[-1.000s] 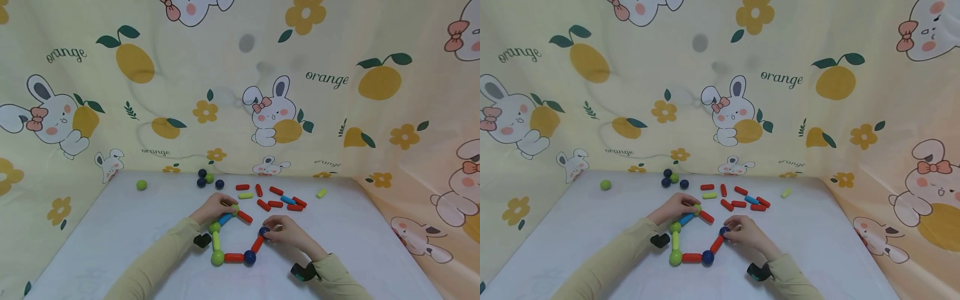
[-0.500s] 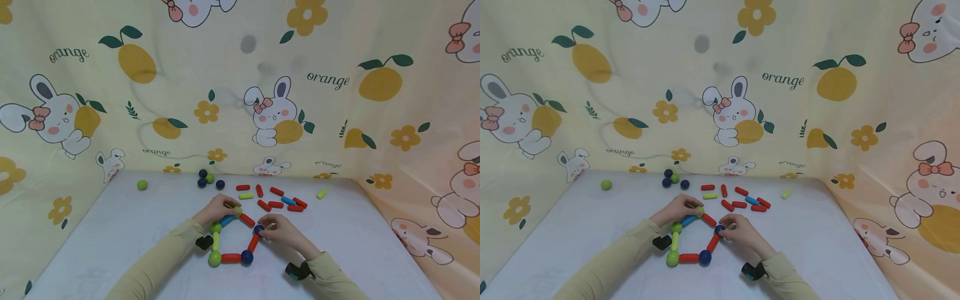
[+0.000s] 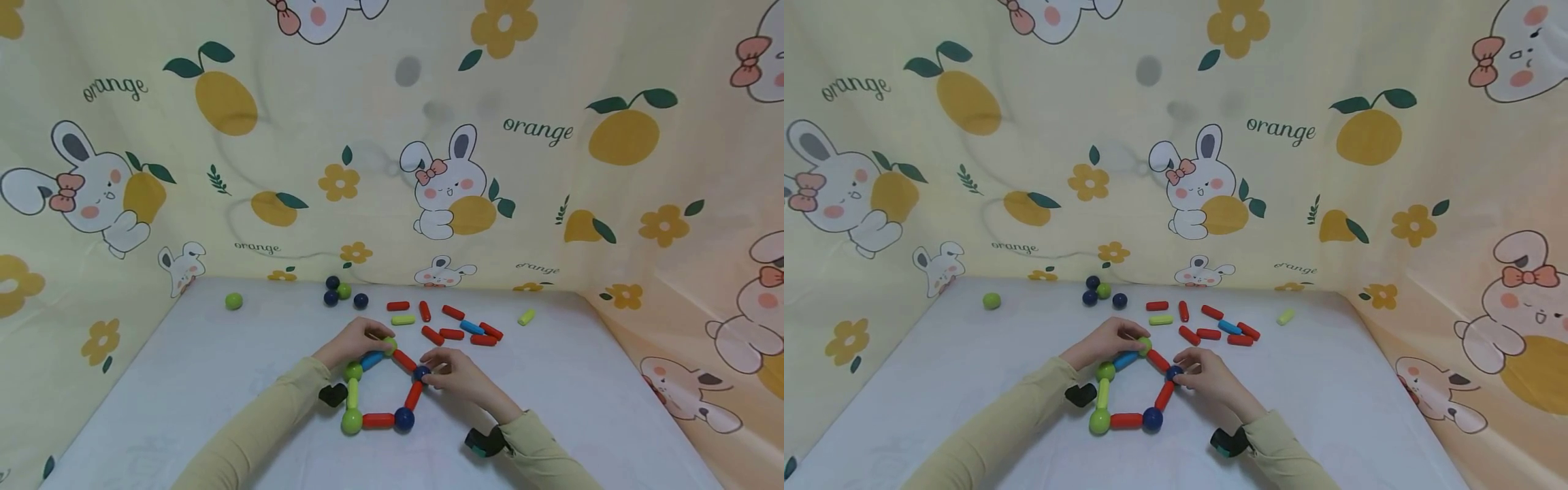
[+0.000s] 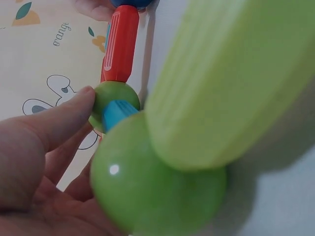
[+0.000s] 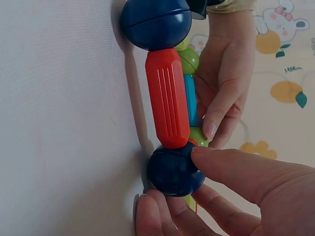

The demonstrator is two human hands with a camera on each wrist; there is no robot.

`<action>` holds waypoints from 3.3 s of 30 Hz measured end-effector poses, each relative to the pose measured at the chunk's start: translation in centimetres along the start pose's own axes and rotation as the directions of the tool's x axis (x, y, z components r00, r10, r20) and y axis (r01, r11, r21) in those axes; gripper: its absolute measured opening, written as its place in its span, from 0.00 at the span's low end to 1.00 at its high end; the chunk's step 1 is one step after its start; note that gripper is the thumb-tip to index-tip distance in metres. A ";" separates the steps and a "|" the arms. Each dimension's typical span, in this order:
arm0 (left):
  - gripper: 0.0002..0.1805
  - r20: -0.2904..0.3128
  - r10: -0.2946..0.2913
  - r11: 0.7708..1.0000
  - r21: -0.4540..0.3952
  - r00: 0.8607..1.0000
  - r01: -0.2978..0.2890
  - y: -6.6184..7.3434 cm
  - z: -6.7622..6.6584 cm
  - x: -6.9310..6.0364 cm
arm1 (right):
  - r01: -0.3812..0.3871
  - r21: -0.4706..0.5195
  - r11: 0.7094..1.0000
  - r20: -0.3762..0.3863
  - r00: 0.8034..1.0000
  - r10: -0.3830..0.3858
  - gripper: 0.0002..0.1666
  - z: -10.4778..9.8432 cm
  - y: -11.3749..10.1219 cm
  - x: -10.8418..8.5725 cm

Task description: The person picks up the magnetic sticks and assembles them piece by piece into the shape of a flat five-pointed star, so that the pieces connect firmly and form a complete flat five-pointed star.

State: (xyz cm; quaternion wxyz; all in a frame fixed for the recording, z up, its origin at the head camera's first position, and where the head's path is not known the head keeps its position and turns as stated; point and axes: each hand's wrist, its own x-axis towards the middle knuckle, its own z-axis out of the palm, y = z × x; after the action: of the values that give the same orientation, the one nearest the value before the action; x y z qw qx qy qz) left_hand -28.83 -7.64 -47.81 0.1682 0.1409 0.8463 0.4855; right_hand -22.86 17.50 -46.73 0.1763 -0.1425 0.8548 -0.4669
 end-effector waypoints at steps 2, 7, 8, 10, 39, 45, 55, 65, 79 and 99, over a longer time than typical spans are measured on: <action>0.15 0.008 0.001 1.000 -0.008 1.000 -0.001 -0.1 -0.1 -0.1 | 0.001 -0.002 1.000 0.001 1.000 -0.001 0.18 0.0 0.1 0.0; 0.17 0.029 -0.004 0.998 -0.058 1.000 0.006 -0.8 -0.6 -0.6 | 0.011 0.009 1.000 0.013 1.000 -0.011 0.18 0.0 0.1 -0.1; 0.18 0.035 -0.007 0.997 -0.070 0.999 0.009 -0.9 -0.8 -0.7 | 0.013 0.014 1.000 0.014 1.000 -0.013 0.18 0.0 0.0 -0.1; 0.19 0.049 -0.007 0.996 -0.094 0.999 0.011 -1.5 -1.1 -1.0 | 0.015 0.024 1.000 0.016 1.000 -0.016 0.18 0.0 0.0 -0.2; 0.17 -0.087 0.022 0.995 -0.097 0.996 -0.030 -3.8 -2.2 -8.6 | -0.005 -0.036 0.999 -0.048 0.999 0.003 0.16 0.8 -0.8 1.2; 0.17 -0.146 0.022 0.996 -0.080 0.989 -0.034 -3.8 -1.9 -9.0 | -0.008 -0.026 1.000 -0.080 0.997 0.006 0.15 1.3 -1.2 1.4; 0.16 -0.211 -0.002 0.998 -0.068 0.977 -0.012 -4.0 -1.6 -9.1 | -0.014 -0.040 0.999 -0.096 0.995 0.010 0.14 1.5 -1.5 1.6; 0.17 -0.275 -0.033 0.996 -0.087 0.961 0.009 -4.6 -1.6 -9.2 | 0.007 -0.034 0.999 -0.089 0.996 -0.010 0.14 1.2 -1.4 1.5; 0.16 -0.293 -0.062 0.995 -0.089 0.954 0.037 -4.6 -1.8 -9.3 | 0.010 -0.010 1.000 -0.034 0.999 -0.010 0.15 0.8 -1.3 1.3; 0.15 -0.377 -0.079 0.995 -0.081 0.923 0.053 -6.5 -4.7 -8.9 | 0.015 0.065 0.998 -0.222 0.975 0.000 0.17 -1.3 -0.6 3.6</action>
State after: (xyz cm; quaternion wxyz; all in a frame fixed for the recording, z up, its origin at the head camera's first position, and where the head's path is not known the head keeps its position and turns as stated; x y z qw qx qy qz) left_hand -23.27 -17.99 -49.91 0.0221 0.0098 0.8498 0.5266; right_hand -26.65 16.69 -46.16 0.0825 -0.0869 0.8527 -0.5085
